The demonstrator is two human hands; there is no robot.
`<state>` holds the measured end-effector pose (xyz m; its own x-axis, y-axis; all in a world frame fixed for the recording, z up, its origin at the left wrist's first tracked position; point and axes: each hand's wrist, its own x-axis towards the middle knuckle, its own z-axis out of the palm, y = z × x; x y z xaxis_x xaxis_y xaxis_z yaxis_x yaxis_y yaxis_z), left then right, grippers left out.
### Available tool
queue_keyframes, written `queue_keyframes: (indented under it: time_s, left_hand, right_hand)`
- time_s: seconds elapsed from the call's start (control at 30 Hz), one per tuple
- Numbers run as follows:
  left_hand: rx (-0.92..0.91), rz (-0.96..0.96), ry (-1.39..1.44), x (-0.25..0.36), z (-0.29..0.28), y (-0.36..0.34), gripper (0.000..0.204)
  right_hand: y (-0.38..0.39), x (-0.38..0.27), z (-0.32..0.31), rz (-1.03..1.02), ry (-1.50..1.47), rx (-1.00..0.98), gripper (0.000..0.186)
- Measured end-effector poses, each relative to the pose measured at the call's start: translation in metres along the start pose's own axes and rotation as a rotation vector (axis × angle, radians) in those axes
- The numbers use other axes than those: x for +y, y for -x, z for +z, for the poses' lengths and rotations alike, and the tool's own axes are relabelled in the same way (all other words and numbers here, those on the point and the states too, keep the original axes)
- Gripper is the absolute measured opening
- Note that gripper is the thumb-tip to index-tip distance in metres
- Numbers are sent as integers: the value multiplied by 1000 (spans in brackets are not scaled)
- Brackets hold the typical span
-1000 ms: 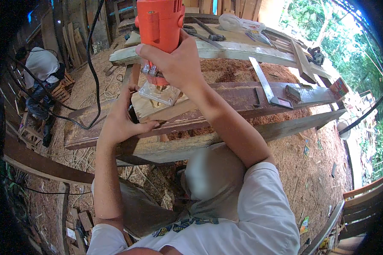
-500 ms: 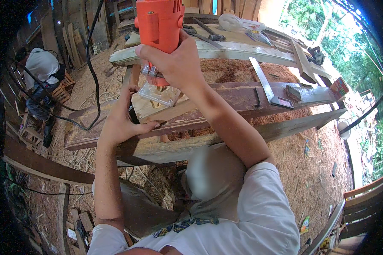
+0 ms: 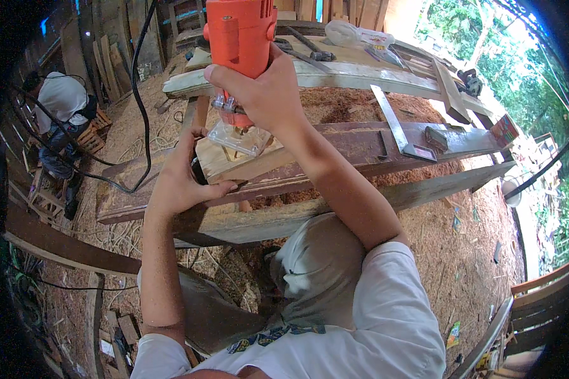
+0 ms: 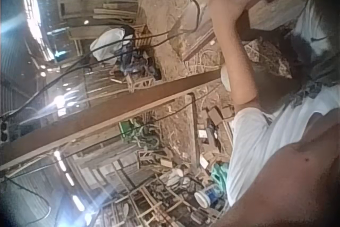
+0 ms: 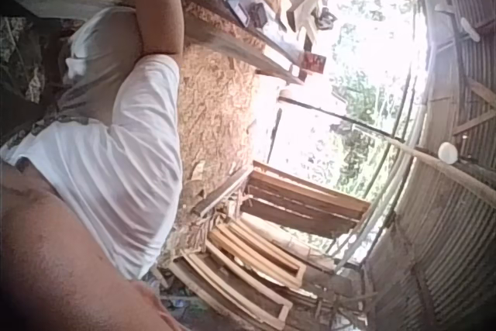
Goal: The person uses a handheld router to carve a rectangular groove into a block of wood and then sands the carved area and edges with a piece of sandpaper.
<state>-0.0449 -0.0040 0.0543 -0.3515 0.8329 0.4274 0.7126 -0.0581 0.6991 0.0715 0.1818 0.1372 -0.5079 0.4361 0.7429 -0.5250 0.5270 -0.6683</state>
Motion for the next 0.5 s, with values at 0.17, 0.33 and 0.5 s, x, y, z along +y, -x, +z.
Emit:
queue_keyframes:
  time_s: [0.17,0.33,0.5]
  left_hand:
    - [29,40,-60,-2,1,0,98]
    - [18,18,-41,-2,0,1,97]
    - [31,44,-35,-7,2,1,100]
  right_hand:
    - [3,0,-2,28,18,18,48]
    - [5,-1,-4,78,3,-1,47]
    - [6,-7,-5,100,40,10,48]
